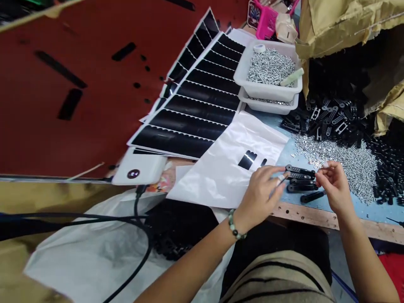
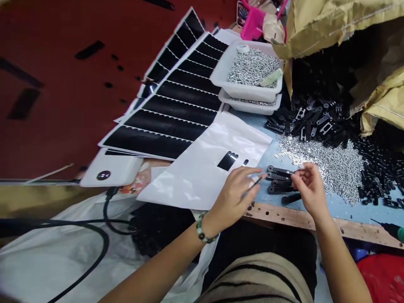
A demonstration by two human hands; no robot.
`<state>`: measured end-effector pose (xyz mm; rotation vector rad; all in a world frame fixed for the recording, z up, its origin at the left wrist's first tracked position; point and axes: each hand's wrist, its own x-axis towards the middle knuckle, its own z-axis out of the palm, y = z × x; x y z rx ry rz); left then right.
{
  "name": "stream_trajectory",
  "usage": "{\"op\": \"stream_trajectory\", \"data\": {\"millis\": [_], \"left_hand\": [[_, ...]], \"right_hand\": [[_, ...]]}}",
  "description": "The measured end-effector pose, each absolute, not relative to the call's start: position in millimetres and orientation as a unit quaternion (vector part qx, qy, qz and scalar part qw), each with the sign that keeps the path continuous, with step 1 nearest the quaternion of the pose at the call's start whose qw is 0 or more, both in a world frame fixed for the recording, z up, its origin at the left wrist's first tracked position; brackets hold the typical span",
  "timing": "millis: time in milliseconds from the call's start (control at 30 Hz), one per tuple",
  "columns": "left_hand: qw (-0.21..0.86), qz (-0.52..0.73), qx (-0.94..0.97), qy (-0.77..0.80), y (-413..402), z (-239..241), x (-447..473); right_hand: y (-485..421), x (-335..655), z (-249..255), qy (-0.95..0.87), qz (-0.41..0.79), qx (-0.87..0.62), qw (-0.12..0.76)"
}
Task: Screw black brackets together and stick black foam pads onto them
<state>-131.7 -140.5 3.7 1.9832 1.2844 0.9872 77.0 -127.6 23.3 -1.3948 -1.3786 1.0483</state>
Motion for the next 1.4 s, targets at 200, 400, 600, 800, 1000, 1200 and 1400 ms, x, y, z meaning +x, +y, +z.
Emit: {"op": "stream_trajectory", "data": {"millis": [200,400,600,800,1000,1200,1400], "left_hand": [[0.129,0.236,0.865,0.423,-155.3,-10.2,-117.9],[0.119,0.218,0.872,0.422,-153.7,-12.4,-115.8],[0.13,0.218,0.87,0.422,-152.8,-9.1,-113.9],[0.136,0.211,0.866,0.432,-151.5,-9.0,-108.2],[0.126,0.197,0.871,0.432,-151.1,-8.7,-108.0],[0.12,0.203,0.867,0.438,-152.9,-10.7,-107.3],[0.127,0.2,0.868,0.436,-153.4,-13.5,-108.6]], "right_hand": [[-139.3,93.0,-6.0,-0.534,0.452,-0.622,0.351],[-132.4,94.1,-11.6,-0.598,0.4,-0.627,0.299],[-128.7,92.4,-11.0,-0.611,0.394,-0.632,0.27],[-130.8,92.8,-12.8,-0.578,0.408,-0.654,0.269],[-132.5,91.5,-11.0,-0.577,0.398,-0.658,0.274],[-133.4,90.3,-12.9,-0.645,0.285,-0.66,0.259],[-133.6,91.1,-14.6,-0.616,0.331,-0.667,0.257]]}}
